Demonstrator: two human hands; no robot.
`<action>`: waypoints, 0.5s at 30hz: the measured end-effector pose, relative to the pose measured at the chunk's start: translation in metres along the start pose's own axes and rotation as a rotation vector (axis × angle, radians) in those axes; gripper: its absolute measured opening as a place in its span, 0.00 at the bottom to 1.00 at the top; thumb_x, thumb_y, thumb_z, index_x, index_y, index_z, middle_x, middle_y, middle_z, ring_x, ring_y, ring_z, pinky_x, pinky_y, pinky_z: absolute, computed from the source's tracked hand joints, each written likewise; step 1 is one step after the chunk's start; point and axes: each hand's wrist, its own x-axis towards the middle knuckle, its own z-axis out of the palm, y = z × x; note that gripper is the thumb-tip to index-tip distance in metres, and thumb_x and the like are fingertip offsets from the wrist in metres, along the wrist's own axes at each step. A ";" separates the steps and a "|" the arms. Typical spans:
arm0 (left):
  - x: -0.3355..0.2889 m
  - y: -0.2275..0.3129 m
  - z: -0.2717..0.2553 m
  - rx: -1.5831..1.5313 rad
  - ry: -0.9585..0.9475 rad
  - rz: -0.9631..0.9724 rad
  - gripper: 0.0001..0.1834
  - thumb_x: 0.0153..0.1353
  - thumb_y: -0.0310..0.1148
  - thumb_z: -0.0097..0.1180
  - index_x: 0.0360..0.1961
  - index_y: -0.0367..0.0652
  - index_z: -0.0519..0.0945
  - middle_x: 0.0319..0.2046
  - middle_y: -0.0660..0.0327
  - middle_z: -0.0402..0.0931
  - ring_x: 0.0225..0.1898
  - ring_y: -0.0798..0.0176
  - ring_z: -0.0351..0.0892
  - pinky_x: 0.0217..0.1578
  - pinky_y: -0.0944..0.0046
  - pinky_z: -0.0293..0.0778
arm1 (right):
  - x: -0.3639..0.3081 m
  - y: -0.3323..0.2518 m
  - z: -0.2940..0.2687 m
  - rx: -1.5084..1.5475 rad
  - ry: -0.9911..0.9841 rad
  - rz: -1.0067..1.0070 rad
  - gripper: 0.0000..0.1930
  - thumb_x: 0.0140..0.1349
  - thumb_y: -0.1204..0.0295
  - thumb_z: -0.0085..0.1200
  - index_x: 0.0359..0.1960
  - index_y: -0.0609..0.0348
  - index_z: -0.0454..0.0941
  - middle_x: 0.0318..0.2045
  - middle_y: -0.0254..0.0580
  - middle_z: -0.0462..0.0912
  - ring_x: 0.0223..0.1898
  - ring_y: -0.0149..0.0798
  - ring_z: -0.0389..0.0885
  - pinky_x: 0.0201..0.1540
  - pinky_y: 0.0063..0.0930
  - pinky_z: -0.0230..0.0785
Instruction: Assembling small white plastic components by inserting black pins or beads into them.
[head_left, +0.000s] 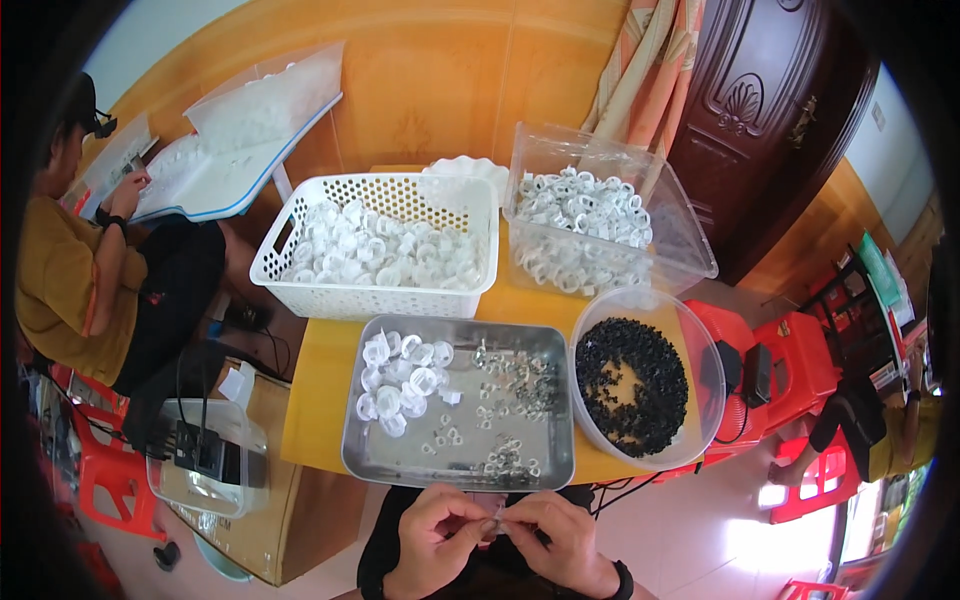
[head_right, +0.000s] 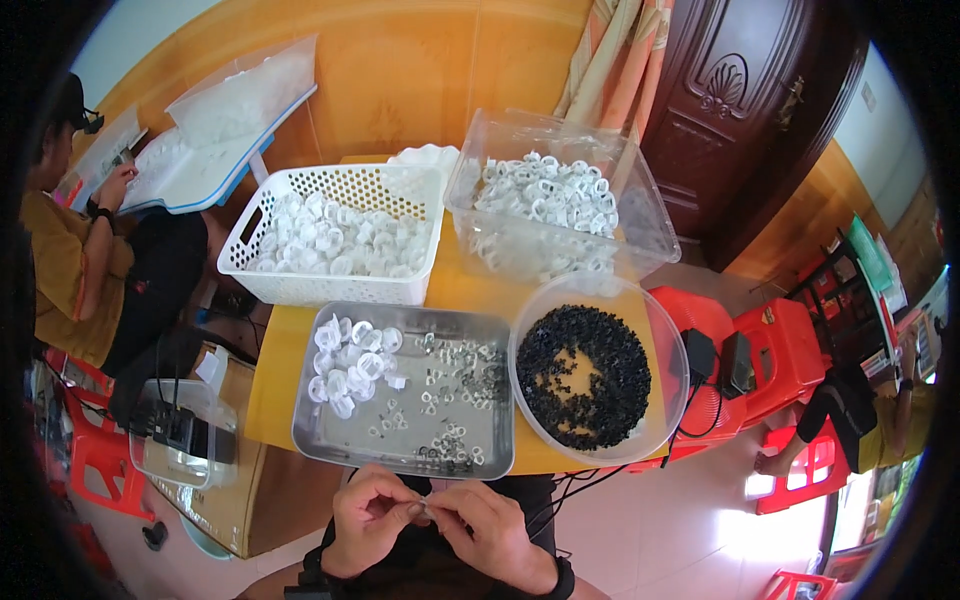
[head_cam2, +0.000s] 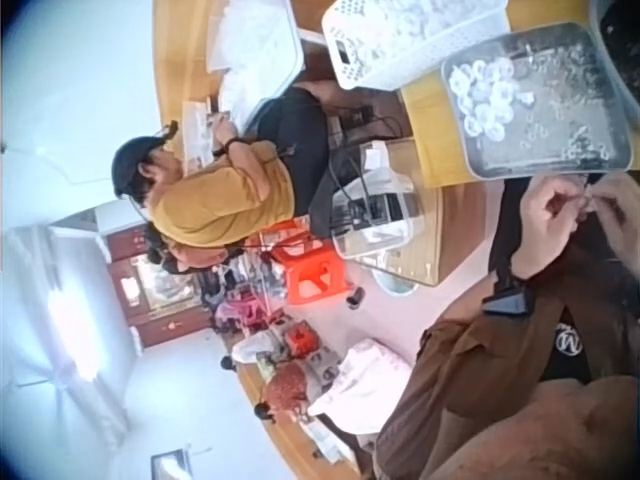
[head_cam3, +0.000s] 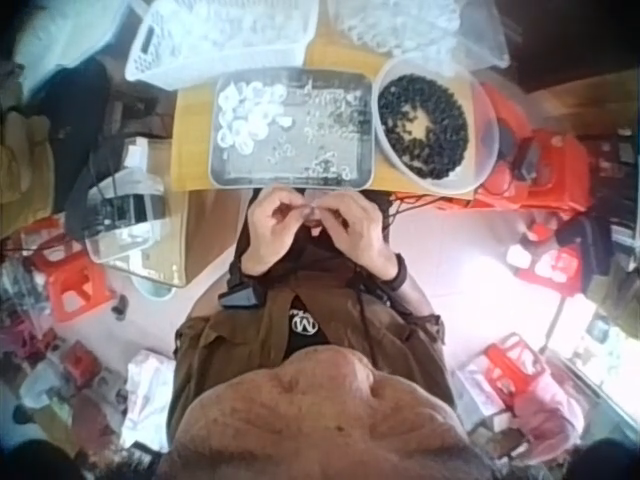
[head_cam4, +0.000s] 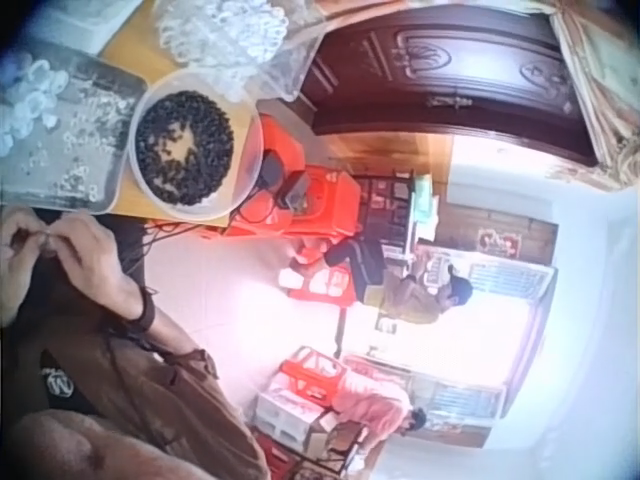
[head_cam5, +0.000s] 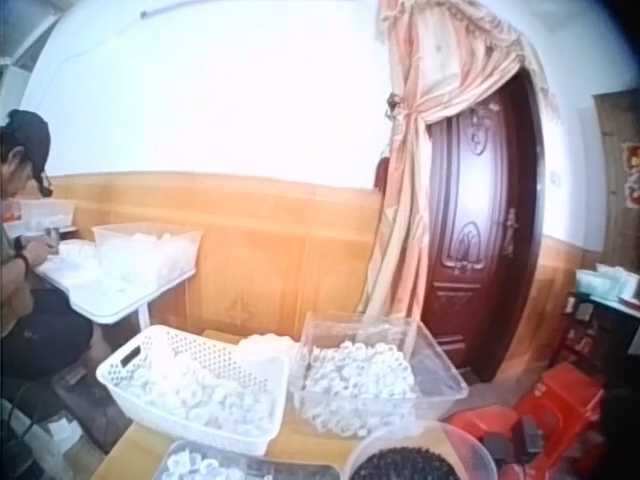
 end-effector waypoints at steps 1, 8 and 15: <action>0.003 -0.002 -0.001 0.017 -0.015 0.000 0.05 0.55 0.17 0.59 0.34 0.30 0.77 0.36 0.57 0.69 0.30 0.64 0.80 0.31 0.69 0.79 | 0.000 0.000 0.000 -0.044 -0.034 0.046 0.09 0.51 0.82 0.60 0.35 0.61 0.78 0.27 0.42 0.79 0.23 0.37 0.80 0.24 0.25 0.72; 0.010 0.012 0.007 -0.252 -0.003 -0.189 0.07 0.59 0.17 0.55 0.39 0.30 0.75 0.36 0.58 0.71 0.36 0.64 0.79 0.38 0.67 0.79 | 0.013 0.003 -0.004 -0.062 -0.002 0.088 0.09 0.49 0.85 0.61 0.33 0.63 0.79 0.28 0.43 0.80 0.23 0.33 0.79 0.24 0.21 0.71; 0.008 0.004 0.001 -0.213 -0.074 -0.069 0.09 0.59 0.16 0.53 0.40 0.31 0.72 0.39 0.58 0.69 0.40 0.64 0.78 0.41 0.64 0.79 | 0.014 -0.007 -0.003 -0.081 0.009 0.072 0.09 0.48 0.85 0.61 0.33 0.63 0.79 0.28 0.42 0.79 0.24 0.32 0.79 0.24 0.21 0.72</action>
